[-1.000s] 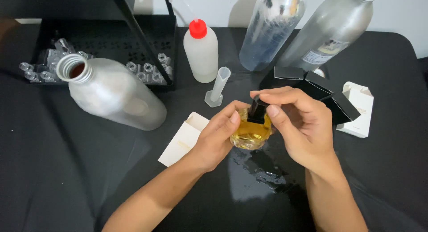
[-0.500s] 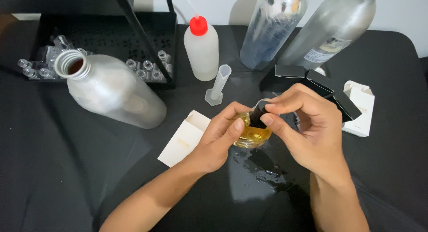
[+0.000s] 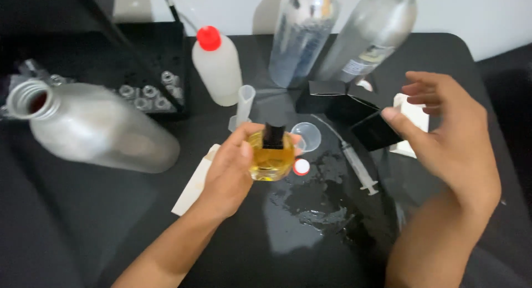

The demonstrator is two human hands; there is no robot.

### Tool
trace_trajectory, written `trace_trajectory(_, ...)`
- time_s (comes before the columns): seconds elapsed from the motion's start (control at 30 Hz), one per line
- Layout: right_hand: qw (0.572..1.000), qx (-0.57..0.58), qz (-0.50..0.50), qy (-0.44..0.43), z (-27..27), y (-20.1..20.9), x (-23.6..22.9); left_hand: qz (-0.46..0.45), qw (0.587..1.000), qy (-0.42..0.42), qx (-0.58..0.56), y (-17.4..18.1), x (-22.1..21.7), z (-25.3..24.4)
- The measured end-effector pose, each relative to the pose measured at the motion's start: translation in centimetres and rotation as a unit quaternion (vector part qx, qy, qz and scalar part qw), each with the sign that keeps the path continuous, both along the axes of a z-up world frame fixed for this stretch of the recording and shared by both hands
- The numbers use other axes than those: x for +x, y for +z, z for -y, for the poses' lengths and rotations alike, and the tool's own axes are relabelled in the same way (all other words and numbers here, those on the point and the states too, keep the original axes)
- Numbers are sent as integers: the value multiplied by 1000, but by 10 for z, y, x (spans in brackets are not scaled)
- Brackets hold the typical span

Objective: Capping a perfume bottle, placing it into a retail box, and preparing a syringe for liquid transfer.

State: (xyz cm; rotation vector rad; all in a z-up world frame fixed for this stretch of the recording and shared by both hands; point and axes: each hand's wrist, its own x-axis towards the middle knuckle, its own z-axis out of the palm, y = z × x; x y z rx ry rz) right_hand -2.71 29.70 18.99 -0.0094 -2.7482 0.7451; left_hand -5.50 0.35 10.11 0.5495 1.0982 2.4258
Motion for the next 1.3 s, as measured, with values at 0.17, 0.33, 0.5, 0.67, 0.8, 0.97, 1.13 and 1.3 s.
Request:
trace_trajectory(0.17,969,35,211,-122,-30,-6,-11,-17,1000,12,-12,-1,-1,-1)
trace_trajectory(0.33,957,-9,239,-166,-42,-2,-7,-33,999,20,-35,4,-2,2)
trace_trajectory(0.5,997,29,56,-55,-34,-3,3,-6,998,70,2,8,-7,12)
trace_trajectory(0.67,993,-33,74,85,40,-4,0,-12,995,100,-8,23,-9,29)
trace_trajectory(0.8,944,-25,166,284,122,-44,-6,-39,992,118,-10,30,-11,37)
trace_trajectory(0.97,936,-6,204,288,185,-103,-7,-57,988,137,-41,33,-12,41)
trace_trajectory(1.13,947,-43,186,257,197,-122,-9,-79,970,162,-160,40,-15,45)
trace_trajectory(1.3,926,-121,123,337,175,-128,-18,-69,968,128,-205,44,-16,46)
